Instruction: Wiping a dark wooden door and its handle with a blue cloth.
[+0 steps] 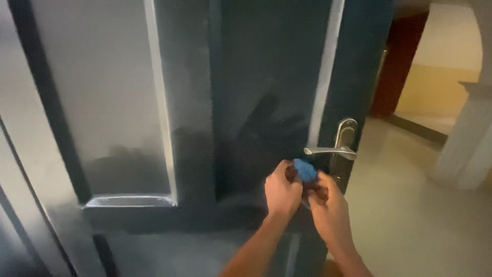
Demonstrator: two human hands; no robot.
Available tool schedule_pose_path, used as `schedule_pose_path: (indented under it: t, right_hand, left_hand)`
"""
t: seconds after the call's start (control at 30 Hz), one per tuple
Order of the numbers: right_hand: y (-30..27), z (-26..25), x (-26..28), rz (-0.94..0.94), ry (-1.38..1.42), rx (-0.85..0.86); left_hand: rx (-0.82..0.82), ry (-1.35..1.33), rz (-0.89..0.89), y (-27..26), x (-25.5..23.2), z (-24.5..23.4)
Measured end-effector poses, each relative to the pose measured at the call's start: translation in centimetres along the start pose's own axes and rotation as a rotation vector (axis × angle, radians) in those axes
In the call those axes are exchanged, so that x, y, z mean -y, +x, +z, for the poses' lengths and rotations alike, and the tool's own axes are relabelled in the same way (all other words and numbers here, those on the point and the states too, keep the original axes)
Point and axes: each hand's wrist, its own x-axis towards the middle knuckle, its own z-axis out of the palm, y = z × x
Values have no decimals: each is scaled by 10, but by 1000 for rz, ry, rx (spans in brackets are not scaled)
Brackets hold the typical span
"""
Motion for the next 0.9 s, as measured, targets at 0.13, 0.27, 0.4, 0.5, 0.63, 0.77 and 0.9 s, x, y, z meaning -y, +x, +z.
schedule_pose_path:
  t: [0.13, 0.27, 0.4, 0.5, 0.63, 0.77, 0.9]
  right_hand:
    - [-9, 25, 3, -270, 10, -83]
    - [-20, 40, 15, -449, 17, -55]
    - [-14, 51, 51, -504, -33, -106]
    - [4, 62, 109, -857, -215, -22]
    - [54, 68, 164, -1051, -193, -289]
    - [60, 58, 168, -485, 780, -16]
    - [34, 80, 114, -170, 697, -10]
  left_hand:
    - [-6, -203, 40, -8, 0, -24]
    - [-38, 121, 251, -20, 23, -71]
    - [82, 470, 128, -22, 72, -119]
    - [-7, 572, 686, -19, 124, -129]
    - [237, 645, 625, -39, 115, -141]
    - [157, 382, 616, -40, 110, -145]
    - [267, 454, 346, -33, 94, -139]
